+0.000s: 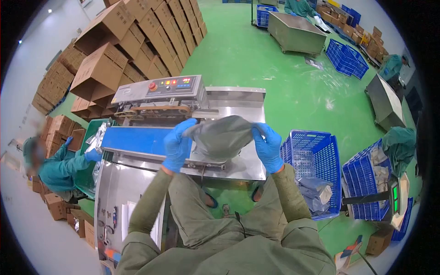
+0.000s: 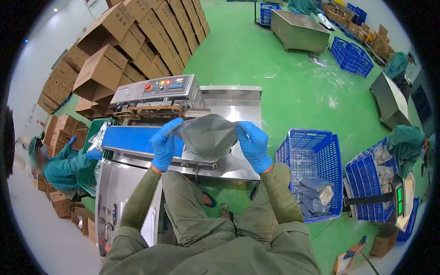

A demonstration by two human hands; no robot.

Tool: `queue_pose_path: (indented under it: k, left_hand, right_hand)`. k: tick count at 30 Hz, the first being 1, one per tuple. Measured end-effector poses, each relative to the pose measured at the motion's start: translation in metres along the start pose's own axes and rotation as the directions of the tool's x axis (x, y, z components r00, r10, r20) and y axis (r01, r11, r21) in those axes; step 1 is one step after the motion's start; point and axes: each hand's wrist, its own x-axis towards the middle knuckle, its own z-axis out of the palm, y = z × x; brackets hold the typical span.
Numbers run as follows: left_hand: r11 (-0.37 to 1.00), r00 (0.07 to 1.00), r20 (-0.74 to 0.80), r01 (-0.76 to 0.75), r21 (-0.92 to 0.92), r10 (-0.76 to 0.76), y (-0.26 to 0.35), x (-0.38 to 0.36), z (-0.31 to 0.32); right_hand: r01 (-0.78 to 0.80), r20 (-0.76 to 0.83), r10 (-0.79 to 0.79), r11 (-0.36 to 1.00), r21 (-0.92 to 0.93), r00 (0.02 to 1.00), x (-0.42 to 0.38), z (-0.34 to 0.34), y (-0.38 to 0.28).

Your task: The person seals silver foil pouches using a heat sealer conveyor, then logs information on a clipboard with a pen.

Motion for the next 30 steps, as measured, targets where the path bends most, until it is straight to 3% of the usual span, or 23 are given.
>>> queue_pose_path:
  k: [1, 2, 5, 6, 8, 9, 11, 13, 14, 15, 16, 20, 21, 24, 25, 26, 27, 28, 29, 30]
  left_hand:
    - [0.966, 0.963, -0.083, 0.255, -0.046, -0.258, 0.012, -0.004, 0.009]
    - [0.867, 0.854, -0.154, 0.484, -0.116, -0.497, 0.024, -0.004, 0.013]
    - [0.782, 0.778, -0.082, 0.614, -0.11, -0.623, 0.032, 0.022, 0.011]
    - [0.797, 0.794, -0.067, 0.602, -0.039, -0.604, -0.005, 0.017, 0.013]
    - [0.563, 0.57, 0.093, 0.822, -0.091, -0.817, -0.044, 0.005, 0.016]
    - [0.648, 0.647, 0.036, 0.761, 0.013, -0.761, -0.073, -0.013, 0.019]
    - [0.77, 0.797, -0.044, 0.594, 0.232, -0.602, -0.136, -0.039, 0.02]
    - [0.721, 0.747, -0.043, 0.654, 0.229, -0.663, -0.16, -0.044, 0.013]
    - [0.689, 0.714, -0.039, 0.687, 0.231, -0.699, -0.171, -0.049, 0.008]
    - [0.738, 0.772, -0.088, 0.629, 0.244, -0.629, -0.183, -0.05, 0.004]
    - [0.723, 0.763, -0.086, 0.638, 0.265, -0.641, -0.193, -0.052, -0.001]
    - [0.711, 0.759, -0.072, 0.635, 0.301, -0.647, -0.222, -0.042, -0.025]
    - [0.71, 0.758, -0.072, 0.636, 0.302, -0.648, -0.226, -0.041, -0.032]
    - [0.677, 0.729, -0.049, 0.657, 0.331, -0.683, -0.241, -0.038, -0.06]
    - [0.718, 0.79, -0.001, 0.557, 0.418, -0.613, -0.25, -0.038, -0.073]
    - [0.698, 0.744, 0.016, 0.618, 0.361, -0.668, -0.262, -0.042, -0.088]
    - [0.713, 0.775, 0.057, 0.546, 0.439, -0.629, -0.271, -0.04, -0.103]
    - [0.72, 0.804, 0.097, 0.463, 0.516, -0.586, -0.273, -0.04, -0.118]
    - [0.716, 0.823, 0.136, 0.384, 0.582, -0.552, -0.276, -0.038, -0.133]
    - [0.711, 0.837, 0.164, 0.32, 0.626, -0.522, -0.277, -0.038, -0.147]
  right_hand:
    - [-0.089, -0.007, 0.089, 0.995, 0.046, 0.996, -0.004, 0.004, -0.001]
    - [-0.193, -0.017, 0.195, 0.977, 0.091, 0.981, -0.003, 0.006, -0.002]
    - [-0.534, 0.025, 0.547, 0.804, 0.261, 0.836, 0.011, 0.012, -0.027]
    - [-0.578, 0.065, 0.585, 0.767, 0.279, 0.808, 0.013, 0.021, -0.017]
    - [-0.641, 0.134, 0.636, 0.699, 0.317, 0.76, 0.01, 0.048, 0.024]
    - [-0.642, 0.103, 0.637, 0.732, 0.227, 0.764, 0.0, 0.064, 0.05]
    - [-0.717, 0.124, 0.709, 0.664, 0.213, 0.694, -0.01, 0.088, 0.062]
    - [-0.778, 0.167, 0.763, 0.588, 0.221, 0.624, -0.012, 0.103, 0.067]
    - [-0.775, 0.167, 0.761, 0.59, 0.226, 0.627, -0.014, 0.112, 0.071]
    - [-0.77, 0.166, 0.756, 0.593, 0.233, 0.633, -0.016, 0.123, 0.078]
    - [-0.759, 0.163, 0.746, 0.603, 0.247, 0.645, -0.017, 0.133, 0.086]
    - [-0.67, 0.149, 0.654, 0.73, 0.133, 0.742, -0.025, 0.162, 0.104]
    - [-0.586, 0.135, 0.576, 0.809, 0.047, 0.806, -0.026, 0.171, 0.108]
    - [-0.714, 0.218, 0.68, 0.668, 0.21, 0.7, -0.028, 0.196, 0.101]
    - [-0.41, 0.185, 0.405, 0.912, -0.012, 0.896, -0.037, 0.217, 0.121]
    - [-0.043, 0.22, 0.102, 0.965, -0.259, 0.97, -0.047, 0.236, 0.142]
    - [-0.003, 0.284, 0.105, 0.941, -0.337, 0.953, -0.048, 0.248, 0.136]
    - [-0.13, 0.357, 0.175, 0.981, -0.147, 0.917, -0.04, 0.253, 0.128]
    - [-0.057, 0.347, 0.148, 0.965, -0.257, 0.926, -0.037, 0.26, 0.13]
    - [0.036, 0.387, 0.02, 0.99, -0.136, 0.922, -0.036, 0.256, 0.136]
